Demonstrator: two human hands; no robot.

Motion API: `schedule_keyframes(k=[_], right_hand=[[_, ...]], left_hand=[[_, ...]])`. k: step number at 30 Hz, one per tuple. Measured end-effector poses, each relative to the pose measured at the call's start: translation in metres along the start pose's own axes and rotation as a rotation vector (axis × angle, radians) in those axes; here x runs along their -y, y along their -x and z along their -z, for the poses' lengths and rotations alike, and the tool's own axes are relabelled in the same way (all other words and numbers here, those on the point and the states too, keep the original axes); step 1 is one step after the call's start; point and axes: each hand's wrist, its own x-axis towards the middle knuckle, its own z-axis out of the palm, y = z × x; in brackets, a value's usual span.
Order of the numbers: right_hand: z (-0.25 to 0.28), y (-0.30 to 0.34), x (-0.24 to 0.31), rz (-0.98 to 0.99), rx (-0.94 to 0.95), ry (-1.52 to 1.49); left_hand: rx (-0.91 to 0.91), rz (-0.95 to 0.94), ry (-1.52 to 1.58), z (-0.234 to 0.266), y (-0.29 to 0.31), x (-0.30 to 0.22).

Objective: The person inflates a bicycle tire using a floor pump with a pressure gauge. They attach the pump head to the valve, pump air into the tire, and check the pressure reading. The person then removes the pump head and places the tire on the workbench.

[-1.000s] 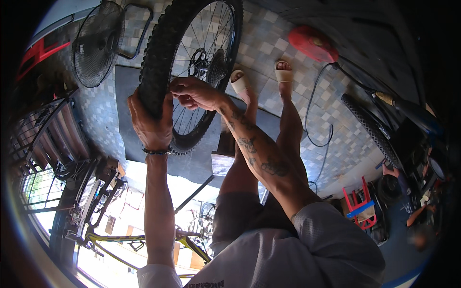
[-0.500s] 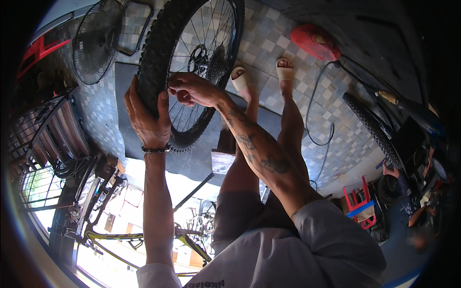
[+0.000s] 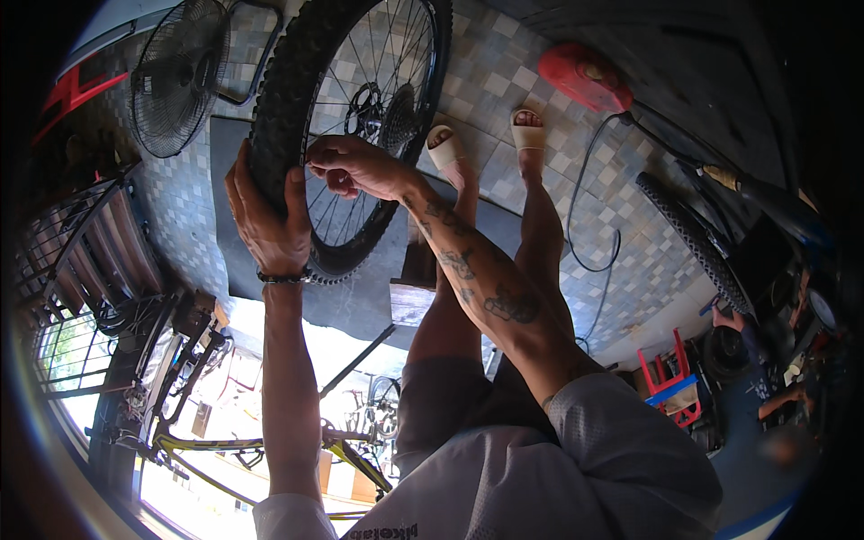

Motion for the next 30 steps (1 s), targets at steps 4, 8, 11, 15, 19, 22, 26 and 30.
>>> schedule_keyframes(k=[4,8,11,15,19,22,26,30], right_hand=[[0.003,-0.006,-0.004,-0.011,0.046,-0.057],[0.017,-0.016,-0.021,0.011,0.105,-0.110],[0.018,-0.020,-0.031,-0.028,0.071,-0.157],[0.001,0.000,-0.016,-0.171,-0.218,0.053],[-0.054,0.072,0.060,-0.020,-0.471,1.329],[-0.131,0.179,0.139,-0.002,-0.311,1.228],[-0.247,0.335,0.285,0.209,-0.240,1.196],[-0.249,0.379,0.438,0.597,-1.047,1.742]], left_hand=[[-0.005,-0.009,0.018,0.000,-0.001,-0.001],[-0.002,-0.008,0.017,-0.001,0.005,0.006],[-0.010,-0.024,-0.050,-0.001,0.010,0.007],[-0.048,-0.033,-0.012,0.006,0.012,0.000],[-0.049,-0.033,-0.065,0.007,0.004,-0.013],[-0.038,-0.001,-0.044,0.006,0.006,-0.014],[-0.048,-0.037,0.006,0.005,0.010,-0.023],[-0.029,-0.038,0.006,0.015,0.023,-0.046]])
